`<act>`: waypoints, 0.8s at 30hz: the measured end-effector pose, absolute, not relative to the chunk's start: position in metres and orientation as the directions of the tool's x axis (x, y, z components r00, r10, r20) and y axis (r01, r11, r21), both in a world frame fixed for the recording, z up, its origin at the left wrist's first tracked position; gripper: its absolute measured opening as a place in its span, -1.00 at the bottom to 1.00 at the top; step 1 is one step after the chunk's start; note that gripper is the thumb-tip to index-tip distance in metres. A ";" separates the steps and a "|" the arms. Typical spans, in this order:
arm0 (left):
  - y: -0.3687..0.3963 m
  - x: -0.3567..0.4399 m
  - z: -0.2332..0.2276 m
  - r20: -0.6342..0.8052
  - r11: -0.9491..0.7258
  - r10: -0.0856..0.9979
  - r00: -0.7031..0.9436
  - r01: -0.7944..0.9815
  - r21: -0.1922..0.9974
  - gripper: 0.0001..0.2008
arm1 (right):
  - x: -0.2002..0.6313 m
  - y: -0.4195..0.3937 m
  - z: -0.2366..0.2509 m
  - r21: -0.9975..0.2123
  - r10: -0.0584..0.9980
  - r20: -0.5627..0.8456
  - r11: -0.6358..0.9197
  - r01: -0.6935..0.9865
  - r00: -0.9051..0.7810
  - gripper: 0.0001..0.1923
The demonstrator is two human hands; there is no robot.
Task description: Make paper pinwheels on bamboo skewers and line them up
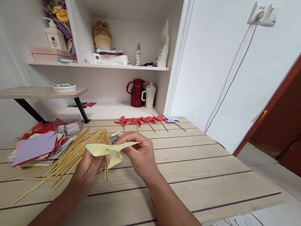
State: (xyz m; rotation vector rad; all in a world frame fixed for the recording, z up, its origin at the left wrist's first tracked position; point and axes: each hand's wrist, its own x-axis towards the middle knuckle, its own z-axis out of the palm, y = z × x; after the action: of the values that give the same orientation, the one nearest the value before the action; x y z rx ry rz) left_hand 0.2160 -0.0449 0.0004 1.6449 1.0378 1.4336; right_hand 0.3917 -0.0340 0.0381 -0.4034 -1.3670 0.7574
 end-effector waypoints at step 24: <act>-0.038 0.208 -0.002 0.374 -0.383 0.914 0.160 0.031 0.923 -0.58 | 0.393 -0.037 0.040 -0.678 0.693 0.721 0.698 -0.232 -0.022 -0.76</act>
State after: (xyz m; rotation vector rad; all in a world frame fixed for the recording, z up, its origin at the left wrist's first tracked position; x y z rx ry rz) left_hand 0.2082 -0.0381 -0.0017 1.6050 0.9286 1.3377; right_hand 0.3927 -0.0369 0.0399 -0.4131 -1.4117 0.7711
